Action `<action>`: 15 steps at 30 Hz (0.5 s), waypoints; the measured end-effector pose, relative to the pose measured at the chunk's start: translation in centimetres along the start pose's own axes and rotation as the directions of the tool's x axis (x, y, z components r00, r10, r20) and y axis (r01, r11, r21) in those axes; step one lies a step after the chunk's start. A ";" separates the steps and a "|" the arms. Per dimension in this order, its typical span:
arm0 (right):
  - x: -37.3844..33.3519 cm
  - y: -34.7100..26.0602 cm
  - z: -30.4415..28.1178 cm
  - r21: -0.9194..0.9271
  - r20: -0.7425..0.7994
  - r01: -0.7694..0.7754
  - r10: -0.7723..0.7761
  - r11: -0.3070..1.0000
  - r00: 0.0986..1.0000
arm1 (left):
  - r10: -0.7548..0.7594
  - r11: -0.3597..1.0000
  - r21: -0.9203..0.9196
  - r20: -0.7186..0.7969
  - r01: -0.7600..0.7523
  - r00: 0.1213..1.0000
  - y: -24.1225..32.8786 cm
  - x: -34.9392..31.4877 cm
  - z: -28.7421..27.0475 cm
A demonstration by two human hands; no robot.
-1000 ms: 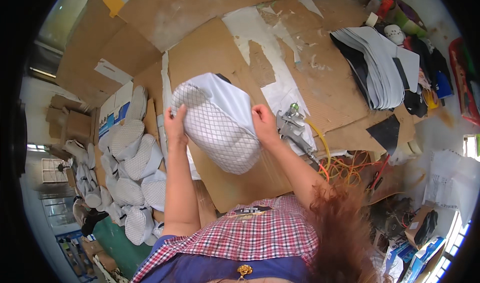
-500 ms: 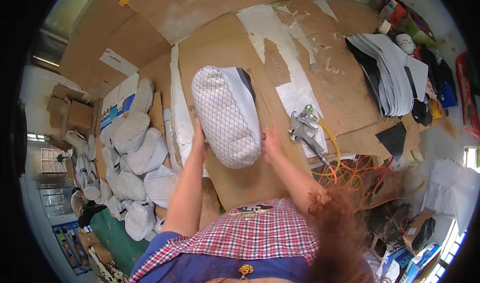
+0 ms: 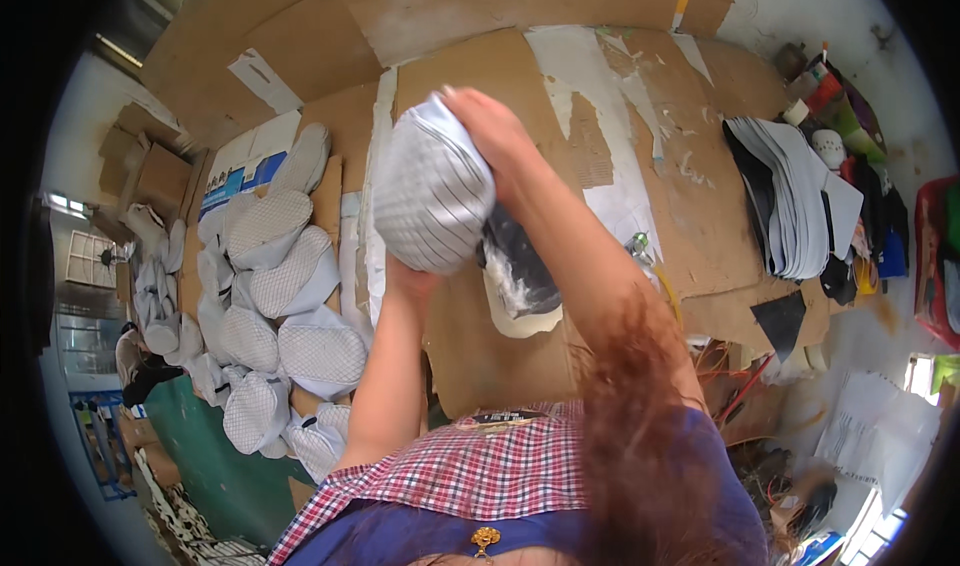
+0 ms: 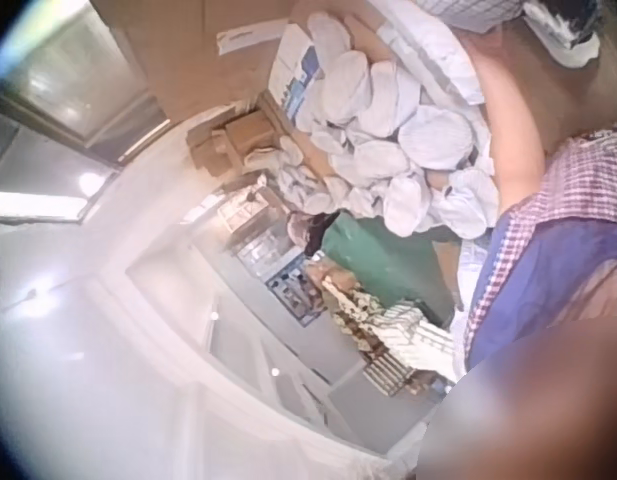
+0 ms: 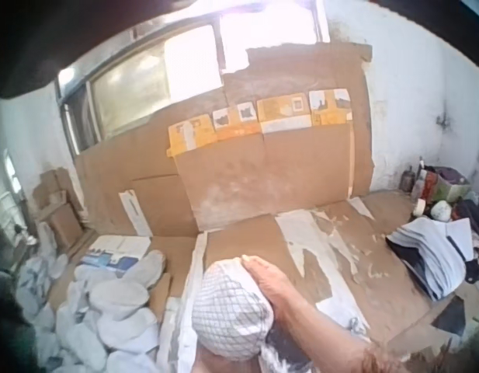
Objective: Apply adhesive to white mesh shoe components using a spray gun on a factory workbench.
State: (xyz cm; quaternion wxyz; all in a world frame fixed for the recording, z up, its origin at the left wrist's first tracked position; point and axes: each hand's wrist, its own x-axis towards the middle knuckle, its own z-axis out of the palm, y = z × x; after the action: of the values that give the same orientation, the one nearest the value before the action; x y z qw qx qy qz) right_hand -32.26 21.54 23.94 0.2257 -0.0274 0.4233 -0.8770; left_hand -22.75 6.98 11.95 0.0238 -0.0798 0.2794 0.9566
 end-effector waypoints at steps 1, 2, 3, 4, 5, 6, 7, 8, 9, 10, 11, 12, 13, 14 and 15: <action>1.1 -1.0 2.4 0.011 0.027 0.021 -0.021 1.000 0.999 | 0.031 0.994 -0.101 -0.016 -0.032 0.999 1.3 0.9 -0.7; 2.6 -1.5 3.9 -0.004 0.056 0.075 -0.075 0.997 0.996 | 0.054 0.978 -0.201 -0.031 -0.059 0.998 2.2 2.1 -1.0; 4.0 -2.1 4.4 -0.019 0.071 0.129 -0.127 0.991 0.989 | 0.246 0.878 0.420 0.022 -0.232 0.969 3.2 3.0 0.4; 5.5 -3.2 3.8 0.004 0.083 0.228 -0.227 0.974 0.970 | 0.355 0.406 0.853 0.182 -0.327 0.917 4.3 4.0 2.8; 6.2 -4.8 3.8 0.042 0.098 0.268 -0.270 0.963 0.958 | 0.377 0.763 0.468 0.239 -0.446 0.895 6.3 5.2 4.4; 6.7 -5.9 3.6 0.085 0.118 0.296 -0.305 0.951 0.945 | 0.430 0.899 -0.046 0.268 -0.435 0.862 8.2 6.2 5.2; 6.8 -6.3 2.7 0.085 0.120 0.287 -0.296 0.954 0.948 | 0.434 0.898 -0.046 0.259 -0.438 0.863 9.2 6.7 6.0; 6.7 -6.9 1.8 0.089 0.106 0.336 -0.344 0.938 0.933 | 0.361 0.930 -0.156 0.196 -0.334 0.912 9.9 7.2 6.9; 6.4 -7.5 0.7 0.091 0.090 0.386 -0.394 0.918 0.915 | 0.273 0.936 -0.269 0.145 -0.228 0.951 10.1 7.5 7.5; 6.0 -7.2 -0.7 0.027 0.031 0.394 -0.394 0.919 0.918 | 0.268 0.937 -0.270 0.146 -0.222 0.952 9.5 7.5 7.2; 5.3 -5.9 -2.5 -0.038 -0.027 0.399 -0.400 0.916 0.916 | 0.190 0.944 -0.303 0.169 -0.133 0.967 8.1 7.4 6.4; 4.1 -4.2 -4.0 -0.073 -0.121 0.329 -0.336 0.941 0.934 | 0.115 0.943 -0.331 0.194 -0.046 0.974 6.8 7.0 5.0; 2.6 -1.4 -4.9 -0.092 -0.198 0.246 -0.260 0.965 0.945 | 0.083 0.946 -0.324 0.156 -0.028 0.984 5.2 6.2 0.9; 1.2 1.7 -7.2 -0.084 -0.247 0.160 -0.176 0.984 0.953 | 0.041 0.947 -0.320 0.129 0.003 0.991 3.4 5.5 -2.6; -1.3 3.8 -9.4 -0.096 -0.357 0.099 -0.127 0.991 0.925 | -0.017 0.967 -0.255 0.009 0.019 1.000 0.8 4.6 -3.3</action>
State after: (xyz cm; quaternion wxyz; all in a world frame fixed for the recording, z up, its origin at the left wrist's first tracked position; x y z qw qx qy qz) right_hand -31.87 26.88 15.25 0.0918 0.1018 0.4884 -0.8618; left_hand -26.87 4.59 8.88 0.0231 -0.0814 0.1533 0.9845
